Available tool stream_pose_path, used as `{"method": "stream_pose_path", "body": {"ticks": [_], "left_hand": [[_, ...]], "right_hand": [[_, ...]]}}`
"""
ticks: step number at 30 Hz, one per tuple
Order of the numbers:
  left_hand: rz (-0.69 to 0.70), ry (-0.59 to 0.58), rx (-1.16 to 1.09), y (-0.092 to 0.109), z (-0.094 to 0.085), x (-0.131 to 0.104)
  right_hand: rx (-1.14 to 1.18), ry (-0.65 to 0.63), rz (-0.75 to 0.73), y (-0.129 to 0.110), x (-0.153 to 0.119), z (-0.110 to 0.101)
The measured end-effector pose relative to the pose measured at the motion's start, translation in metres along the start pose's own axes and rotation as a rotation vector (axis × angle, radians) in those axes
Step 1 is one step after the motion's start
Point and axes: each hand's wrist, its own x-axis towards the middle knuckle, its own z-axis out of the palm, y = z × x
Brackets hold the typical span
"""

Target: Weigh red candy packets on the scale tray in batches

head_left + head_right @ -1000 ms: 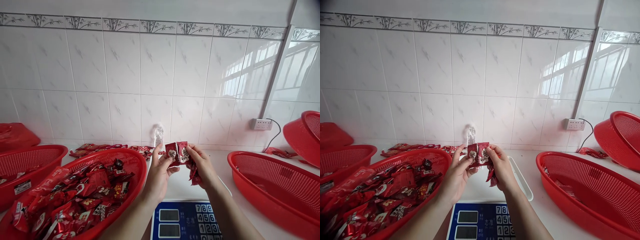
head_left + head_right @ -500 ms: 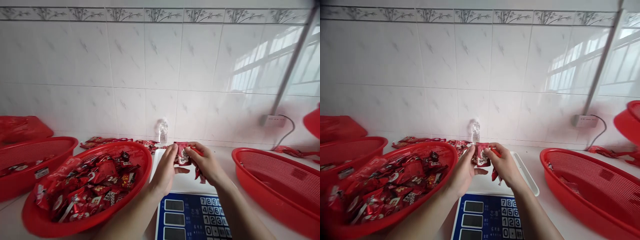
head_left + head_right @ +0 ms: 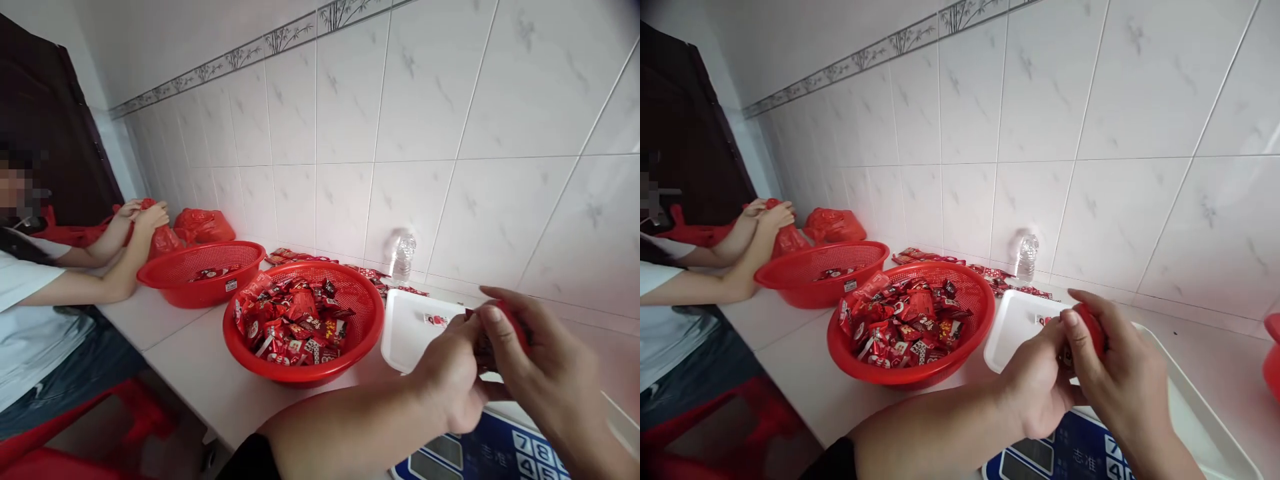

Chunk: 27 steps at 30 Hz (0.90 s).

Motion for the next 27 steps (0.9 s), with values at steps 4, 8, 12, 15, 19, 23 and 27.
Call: {"method": "stream_pose_path", "body": {"ticks": [4,8,12,15,19,23,27], "left_hand": [[0.009,-0.011,-0.199,0.002,0.004,-0.006],[0.054,-0.063,-0.296,0.007,0.003,-0.006],[0.049,-0.010,-0.266,0.017,0.004,-0.005],[0.042,-0.007,-0.180,0.026,0.007,-0.005],[0.108,-0.032,-0.051,0.028,0.009,-0.005],[0.153,-0.045,0.062,0.025,0.011,-0.007],[0.180,-0.057,0.153,0.025,0.015,-0.011]], "right_hand": [[-0.018,-0.021,-0.377,-0.002,-0.001,0.015],[-0.036,-0.041,-0.453,-0.006,0.003,0.021],[-0.015,-0.040,-0.375,-0.007,0.007,0.024],[0.054,-0.044,-0.282,-0.006,0.009,0.026],[0.163,-0.067,-0.160,-0.006,0.013,0.025],[0.227,-0.028,-0.121,-0.008,0.018,0.020],[0.235,-0.013,-0.092,-0.009,0.020,0.018]]}}
